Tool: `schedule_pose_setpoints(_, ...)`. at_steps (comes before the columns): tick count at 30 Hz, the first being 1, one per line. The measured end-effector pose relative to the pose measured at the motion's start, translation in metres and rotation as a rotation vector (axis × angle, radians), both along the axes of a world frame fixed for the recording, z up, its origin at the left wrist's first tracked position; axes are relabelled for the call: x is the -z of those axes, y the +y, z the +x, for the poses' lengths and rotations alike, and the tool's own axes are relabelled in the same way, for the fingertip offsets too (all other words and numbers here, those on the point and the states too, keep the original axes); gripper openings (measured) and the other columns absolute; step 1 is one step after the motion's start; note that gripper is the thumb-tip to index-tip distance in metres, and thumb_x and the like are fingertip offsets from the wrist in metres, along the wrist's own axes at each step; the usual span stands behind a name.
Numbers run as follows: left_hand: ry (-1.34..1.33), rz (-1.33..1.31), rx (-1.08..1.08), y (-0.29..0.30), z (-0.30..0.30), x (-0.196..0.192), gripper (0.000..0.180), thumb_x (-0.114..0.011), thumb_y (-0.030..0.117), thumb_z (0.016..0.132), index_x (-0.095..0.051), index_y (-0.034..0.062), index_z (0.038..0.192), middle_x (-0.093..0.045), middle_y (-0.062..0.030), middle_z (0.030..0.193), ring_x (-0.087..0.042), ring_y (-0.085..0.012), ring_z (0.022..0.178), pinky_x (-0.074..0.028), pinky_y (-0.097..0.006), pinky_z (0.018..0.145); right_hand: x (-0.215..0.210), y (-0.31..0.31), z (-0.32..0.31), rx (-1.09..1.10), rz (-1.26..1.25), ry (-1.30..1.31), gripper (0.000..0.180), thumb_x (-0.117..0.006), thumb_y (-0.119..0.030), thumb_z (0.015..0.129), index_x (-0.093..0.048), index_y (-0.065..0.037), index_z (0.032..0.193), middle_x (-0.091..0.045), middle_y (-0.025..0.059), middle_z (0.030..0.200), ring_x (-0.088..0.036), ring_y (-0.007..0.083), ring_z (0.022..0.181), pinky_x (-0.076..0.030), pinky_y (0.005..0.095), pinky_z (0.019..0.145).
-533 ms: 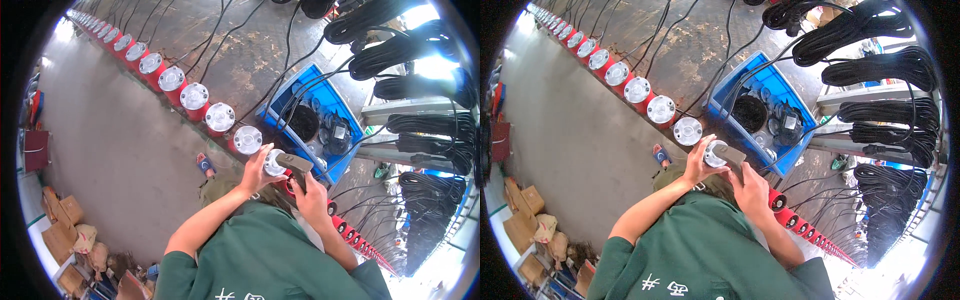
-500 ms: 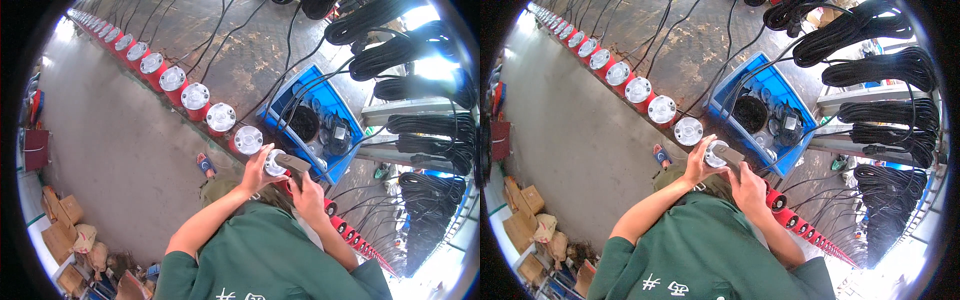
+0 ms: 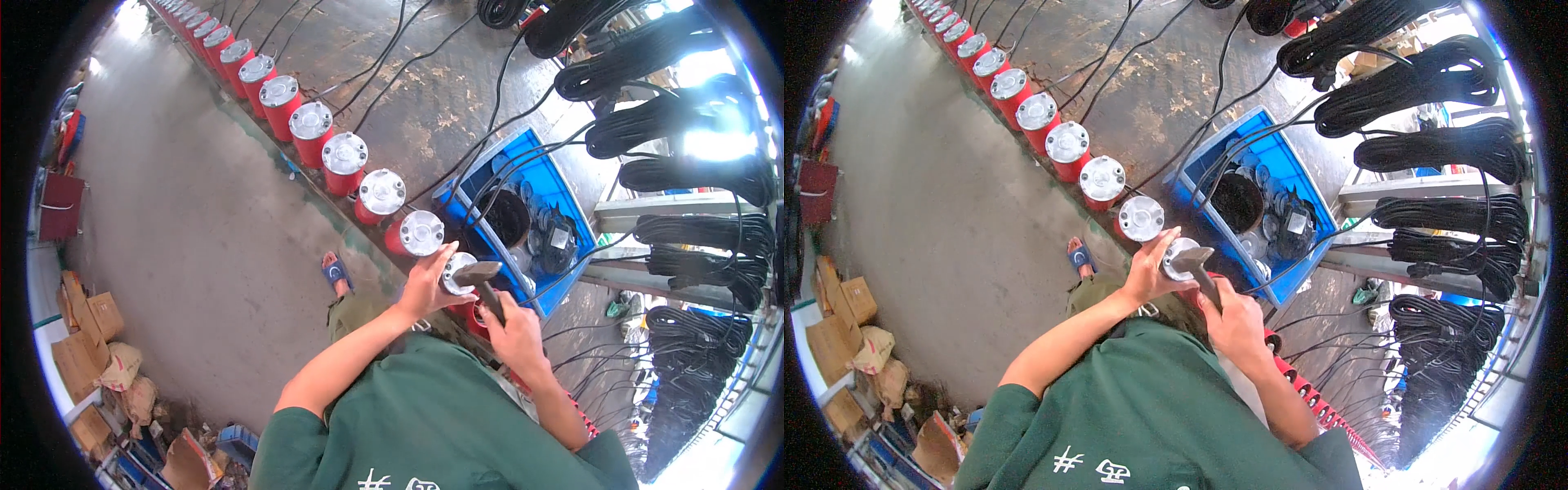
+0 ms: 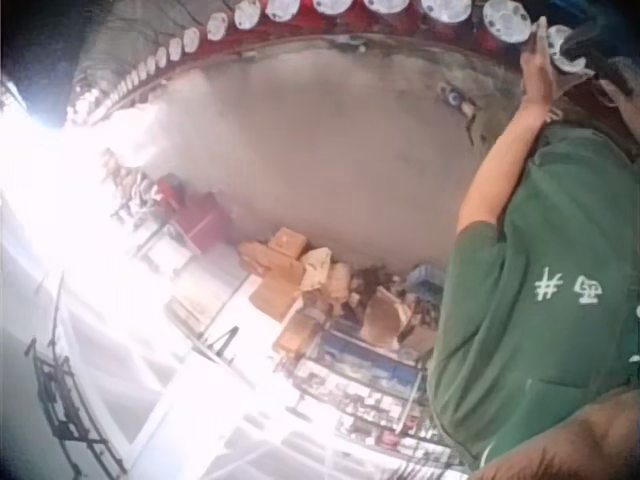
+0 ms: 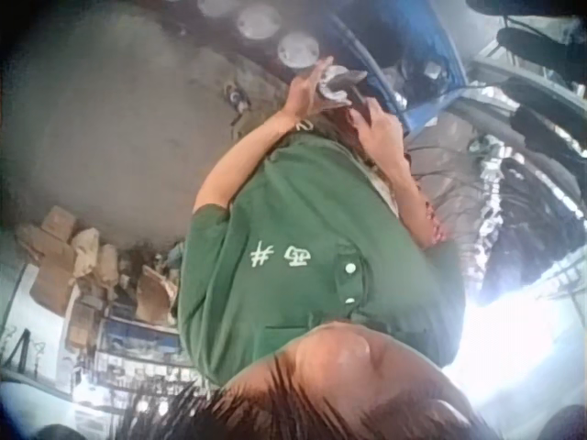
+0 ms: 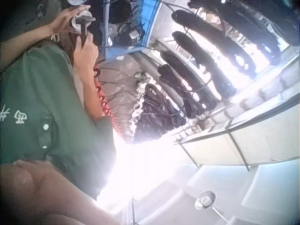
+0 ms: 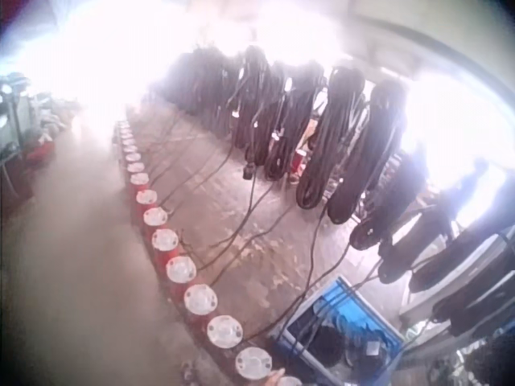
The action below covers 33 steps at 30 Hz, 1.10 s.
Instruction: The person wipes circular metal plates with a cloth, retrieves small parts from a blue container, and uses pliers to fasten the plates onto the top of red cylindrical units lined up on a workbench.
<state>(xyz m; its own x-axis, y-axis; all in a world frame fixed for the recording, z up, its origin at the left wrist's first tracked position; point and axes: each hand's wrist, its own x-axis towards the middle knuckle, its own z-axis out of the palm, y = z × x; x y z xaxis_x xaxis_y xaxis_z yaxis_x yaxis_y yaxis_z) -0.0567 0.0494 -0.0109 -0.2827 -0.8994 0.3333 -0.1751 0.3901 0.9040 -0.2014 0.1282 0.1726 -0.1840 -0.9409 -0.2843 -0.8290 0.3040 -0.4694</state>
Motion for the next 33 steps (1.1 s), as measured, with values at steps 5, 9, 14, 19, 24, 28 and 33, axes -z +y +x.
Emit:
schedule_pose_setpoints(5,0.015,0.041,-0.002,0.006,-0.003,0.003,0.111,-0.103,0.037,0.064,-0.048,-0.0002,0.154,-0.066,-0.0211,0.138,-0.066,-0.0375,0.126,-0.055,-0.047,0.108,0.014,0.008,0.006,-0.011,-0.298,0.011,0.031,-0.064,-0.025,0.106,-0.065,0.003,0.119,-0.074,0.0261,0.085,-0.073,0.0477,0.078,-0.056,0.0561,0.070)
schedule_pose_setpoints(9,0.144,0.165,-0.006,0.011,-0.008,0.004,0.115,-0.102,0.026,0.063,-0.041,0.0022,0.157,-0.065,-0.0190,0.138,-0.065,-0.0366,0.128,-0.054,-0.046,0.109,0.021,0.001,0.001,0.045,0.149,0.095,0.031,-0.063,-0.030,0.106,-0.062,-0.006,0.126,-0.072,0.0289,0.084,-0.072,0.0516,0.080,-0.055,0.0594,0.072)
schedule_pose_setpoints(14,0.150,0.139,-0.008,0.014,-0.011,0.006,0.110,-0.101,0.024,0.069,-0.040,0.0027,0.157,-0.063,-0.0197,0.140,-0.066,-0.0349,0.129,-0.054,-0.044,0.109,0.002,0.010,-0.007,0.045,-0.195,-0.165,0.024,-0.068,-0.019,0.104,-0.066,-0.002,0.121,-0.070,0.0211,0.079,-0.074,0.0420,0.075,-0.055,0.0452,0.067)
schedule_pose_setpoints(19,0.123,0.127,0.006,0.012,-0.009,0.002,0.101,-0.100,0.021,0.068,-0.044,0.0032,0.151,-0.064,-0.0188,0.136,-0.067,-0.0351,0.126,-0.054,-0.045,0.106,0.027,0.007,0.009,0.026,0.004,0.123,0.034,-0.064,-0.031,0.106,-0.060,-0.001,0.121,-0.072,0.0294,0.082,-0.071,0.0501,0.076,-0.054,0.0610,0.070)
schedule_pose_setpoints(24,0.155,0.117,0.008,0.011,-0.010,0.000,0.093,-0.098,0.018,0.069,-0.048,0.0038,0.146,-0.062,-0.0181,0.138,-0.067,-0.0357,0.124,-0.055,-0.045,0.104,0.013,0.011,-0.008,0.064,-0.038,-0.210,0.023,-0.066,-0.022,0.105,-0.064,-0.004,0.119,-0.069,0.0252,0.079,-0.072,0.0467,0.074,-0.053,0.0489,0.065)
schedule_pose_setpoints(28,0.151,0.186,0.023,0.014,-0.009,0.000,0.096,-0.099,0.020,0.067,-0.047,0.0051,0.147,-0.060,-0.0178,0.139,-0.060,-0.0385,0.128,-0.048,-0.048,0.111,0.022,0.017,0.003,0.065,-0.167,-0.021,0.027,-0.066,-0.023,0.105,-0.062,-0.002,0.122,-0.073,0.0259,0.085,-0.073,0.0469,0.076,-0.054,0.0530,0.065)
schedule_pose_setpoints(33,0.176,0.292,0.086,0.011,-0.008,-0.006,0.091,-0.097,0.022,0.070,-0.048,0.0055,0.145,-0.060,-0.0190,0.138,-0.063,-0.0399,0.124,-0.052,-0.049,0.105,0.042,0.008,-0.012,0.158,0.119,-0.183,0.033,-0.066,-0.027,0.104,-0.061,-0.003,0.126,-0.073,0.0284,0.094,-0.073,0.0497,0.089,-0.056,0.0534,0.076)
